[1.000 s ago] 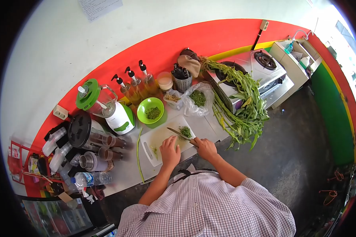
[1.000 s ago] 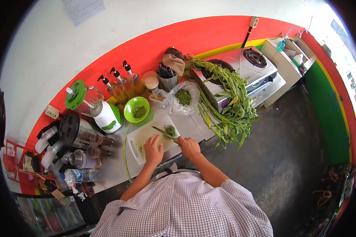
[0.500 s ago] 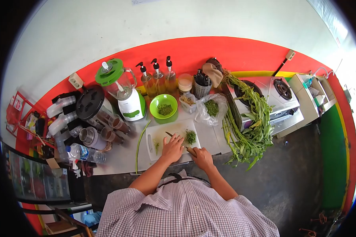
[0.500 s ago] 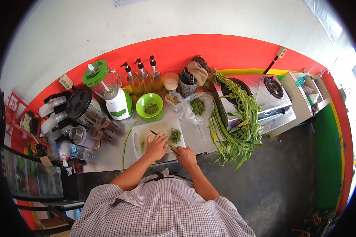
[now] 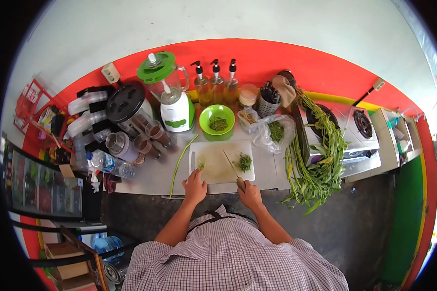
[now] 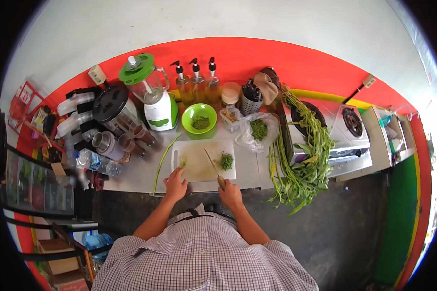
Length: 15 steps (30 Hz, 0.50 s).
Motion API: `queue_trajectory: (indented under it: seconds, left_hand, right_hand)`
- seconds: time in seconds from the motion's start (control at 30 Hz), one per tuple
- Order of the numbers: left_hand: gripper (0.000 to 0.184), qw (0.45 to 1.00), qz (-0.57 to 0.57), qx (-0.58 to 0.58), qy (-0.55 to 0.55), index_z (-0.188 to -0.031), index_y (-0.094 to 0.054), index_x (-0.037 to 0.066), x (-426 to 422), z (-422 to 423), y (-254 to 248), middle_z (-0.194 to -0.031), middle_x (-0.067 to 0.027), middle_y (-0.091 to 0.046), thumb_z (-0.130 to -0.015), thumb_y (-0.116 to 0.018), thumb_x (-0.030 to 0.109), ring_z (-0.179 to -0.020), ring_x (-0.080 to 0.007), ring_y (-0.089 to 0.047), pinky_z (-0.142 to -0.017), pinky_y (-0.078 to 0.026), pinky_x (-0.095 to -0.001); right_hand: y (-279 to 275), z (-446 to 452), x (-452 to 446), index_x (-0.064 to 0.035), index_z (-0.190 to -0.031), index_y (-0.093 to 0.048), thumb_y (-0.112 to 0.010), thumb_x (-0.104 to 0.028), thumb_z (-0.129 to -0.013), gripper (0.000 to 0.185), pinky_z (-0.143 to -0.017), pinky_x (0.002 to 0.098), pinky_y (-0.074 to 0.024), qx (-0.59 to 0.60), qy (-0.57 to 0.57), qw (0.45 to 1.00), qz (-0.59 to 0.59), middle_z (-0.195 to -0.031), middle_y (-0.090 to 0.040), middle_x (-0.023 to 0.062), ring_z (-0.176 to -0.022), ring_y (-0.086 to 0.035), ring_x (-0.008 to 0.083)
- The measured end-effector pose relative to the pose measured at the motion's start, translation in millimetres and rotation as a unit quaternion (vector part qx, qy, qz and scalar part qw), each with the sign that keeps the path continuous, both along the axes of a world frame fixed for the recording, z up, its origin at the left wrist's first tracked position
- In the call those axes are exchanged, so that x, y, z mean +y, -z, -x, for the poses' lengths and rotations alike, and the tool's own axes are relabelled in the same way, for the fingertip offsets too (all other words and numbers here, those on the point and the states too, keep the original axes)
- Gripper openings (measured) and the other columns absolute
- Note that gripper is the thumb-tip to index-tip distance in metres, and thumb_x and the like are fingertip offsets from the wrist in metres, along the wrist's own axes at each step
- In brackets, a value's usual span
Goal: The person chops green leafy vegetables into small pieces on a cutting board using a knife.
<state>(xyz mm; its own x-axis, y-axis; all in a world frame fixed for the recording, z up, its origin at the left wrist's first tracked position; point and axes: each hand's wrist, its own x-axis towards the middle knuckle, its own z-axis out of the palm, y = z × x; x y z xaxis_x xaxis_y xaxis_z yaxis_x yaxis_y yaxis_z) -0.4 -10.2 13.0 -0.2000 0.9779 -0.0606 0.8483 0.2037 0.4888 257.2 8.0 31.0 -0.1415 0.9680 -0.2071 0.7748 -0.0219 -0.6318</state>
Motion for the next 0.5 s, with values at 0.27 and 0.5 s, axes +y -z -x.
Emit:
queue_trajectory:
  seconds: [0.27,0.5]
  left_hand:
    - [0.06,0.999,0.024,-0.023,-0.003,-0.146,-0.046,0.015,-14,6,4,-0.155,-0.0085,-0.044,-0.089,-0.066,0.021,-0.142,-0.0237,-0.041,-0.107,-0.028,-0.0602]
    - [0.065,0.998,0.053,0.02,0.012,-0.148,-0.045,0.014,-14,-1,1,-0.159,-0.0075,-0.038,-0.087,-0.065,0.021,-0.145,-0.0254,-0.038,-0.107,-0.031,-0.0625]
  right_hand:
    - [-2,5,-5,-0.0014,-0.095,-0.068,-0.064,-0.043,-0.089,0.042,-0.078,0.0536,-0.0551,-0.135,-0.032,0.99,0.017,-0.089,-0.071,0.027,-0.085,-0.069,0.0453]
    - [-10,16,-4,0.0001,-0.094,-0.069,-0.064,-0.046,-0.09,0.046,-0.079,0.0538,-0.0553,-0.123,0.0,0.992,0.01,-0.089,-0.071,0.0268,-0.085,-0.07,0.0457]
